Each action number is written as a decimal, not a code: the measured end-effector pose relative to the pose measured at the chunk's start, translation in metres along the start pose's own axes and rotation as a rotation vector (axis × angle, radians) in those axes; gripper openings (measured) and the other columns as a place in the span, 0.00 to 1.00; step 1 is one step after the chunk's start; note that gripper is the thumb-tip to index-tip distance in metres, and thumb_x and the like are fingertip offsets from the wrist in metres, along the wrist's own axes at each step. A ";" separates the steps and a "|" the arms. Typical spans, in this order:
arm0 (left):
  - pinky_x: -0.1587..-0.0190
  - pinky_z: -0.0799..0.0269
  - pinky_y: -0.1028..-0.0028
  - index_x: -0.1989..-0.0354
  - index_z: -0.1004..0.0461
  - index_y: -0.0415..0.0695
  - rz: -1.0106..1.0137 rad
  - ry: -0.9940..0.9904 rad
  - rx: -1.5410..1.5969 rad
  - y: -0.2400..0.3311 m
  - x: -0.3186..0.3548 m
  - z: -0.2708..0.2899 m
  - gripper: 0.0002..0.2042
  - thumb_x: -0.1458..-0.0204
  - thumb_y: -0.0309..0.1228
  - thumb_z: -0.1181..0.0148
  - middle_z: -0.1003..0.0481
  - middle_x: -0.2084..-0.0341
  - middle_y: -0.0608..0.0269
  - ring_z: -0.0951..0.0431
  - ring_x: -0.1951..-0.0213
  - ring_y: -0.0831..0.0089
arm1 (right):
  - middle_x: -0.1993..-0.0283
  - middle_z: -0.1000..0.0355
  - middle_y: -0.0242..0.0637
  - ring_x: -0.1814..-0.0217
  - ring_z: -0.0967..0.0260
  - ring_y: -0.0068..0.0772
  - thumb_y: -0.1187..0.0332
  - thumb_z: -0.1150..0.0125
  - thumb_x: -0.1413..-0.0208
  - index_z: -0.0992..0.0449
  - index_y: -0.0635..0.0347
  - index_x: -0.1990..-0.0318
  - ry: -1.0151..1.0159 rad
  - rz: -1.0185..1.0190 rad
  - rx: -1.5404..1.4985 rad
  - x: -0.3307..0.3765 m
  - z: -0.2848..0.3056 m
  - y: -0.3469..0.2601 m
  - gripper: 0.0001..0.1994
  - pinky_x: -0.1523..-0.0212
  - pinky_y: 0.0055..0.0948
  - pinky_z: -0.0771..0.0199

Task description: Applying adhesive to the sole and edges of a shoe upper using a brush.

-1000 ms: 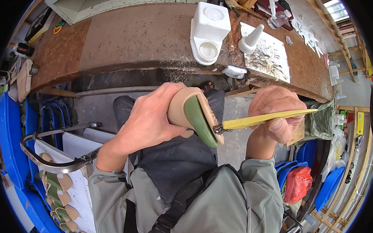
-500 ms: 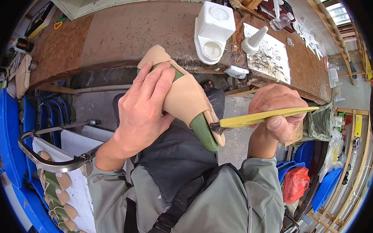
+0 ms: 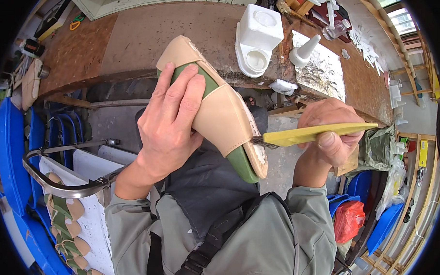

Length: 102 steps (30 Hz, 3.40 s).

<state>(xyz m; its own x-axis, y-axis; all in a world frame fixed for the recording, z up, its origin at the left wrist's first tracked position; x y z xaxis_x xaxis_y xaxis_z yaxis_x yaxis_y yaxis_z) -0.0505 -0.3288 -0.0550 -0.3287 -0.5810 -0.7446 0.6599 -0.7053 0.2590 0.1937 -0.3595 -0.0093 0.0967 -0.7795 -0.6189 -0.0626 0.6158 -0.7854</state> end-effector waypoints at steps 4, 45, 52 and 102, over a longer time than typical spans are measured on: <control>0.53 0.27 0.64 0.54 0.30 0.38 0.015 0.026 0.080 0.001 0.000 0.001 0.28 0.71 0.25 0.32 0.28 0.55 0.53 0.27 0.53 0.47 | 0.79 0.28 0.44 0.83 0.34 0.28 0.74 0.36 0.57 0.24 0.70 0.71 0.042 -0.097 -0.086 -0.001 -0.009 0.003 0.08 0.80 0.24 0.33; 0.45 0.35 0.68 0.44 0.38 0.36 0.942 -0.364 1.639 -0.024 0.028 -0.043 0.39 0.72 0.20 0.29 0.29 0.51 0.57 0.29 0.48 0.67 | 0.76 0.28 0.39 0.77 0.30 0.28 0.74 0.39 0.51 0.25 0.70 0.66 0.209 0.032 -0.309 0.021 0.008 0.029 0.07 0.79 0.24 0.32; 0.67 0.20 0.59 0.38 0.51 0.36 0.933 0.240 2.130 -0.060 0.019 -0.055 0.48 0.58 0.59 0.40 0.36 0.55 0.32 0.23 0.64 0.50 | 0.76 0.29 0.31 0.77 0.35 0.15 0.71 0.39 0.46 0.24 0.67 0.65 0.475 -0.465 0.188 0.024 0.041 0.143 0.07 0.76 0.16 0.38; 0.43 0.40 0.71 0.34 0.57 0.35 0.904 -0.429 1.754 -0.006 -0.005 -0.036 0.48 0.58 0.42 0.32 0.37 0.45 0.56 0.35 0.45 0.70 | 0.74 0.26 0.45 0.77 0.28 0.35 0.72 0.34 0.56 0.23 0.71 0.70 0.114 -0.030 -0.027 0.000 -0.016 0.043 0.09 0.74 0.29 0.27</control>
<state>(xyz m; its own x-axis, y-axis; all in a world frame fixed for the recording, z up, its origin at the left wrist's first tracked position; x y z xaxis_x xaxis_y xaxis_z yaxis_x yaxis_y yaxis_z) -0.0288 -0.3072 -0.0748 -0.6278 -0.7782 0.0142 -0.4606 0.3861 0.7992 0.1753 -0.3349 -0.0439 -0.0148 -0.8065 -0.5910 -0.0880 0.5898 -0.8027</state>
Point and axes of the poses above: each hand's wrist, its own x-axis away from the middle knuckle, its own z-axis out of the back of the hand, y = z × x, the point moved 1 cm from there along -x, towards the middle knuckle
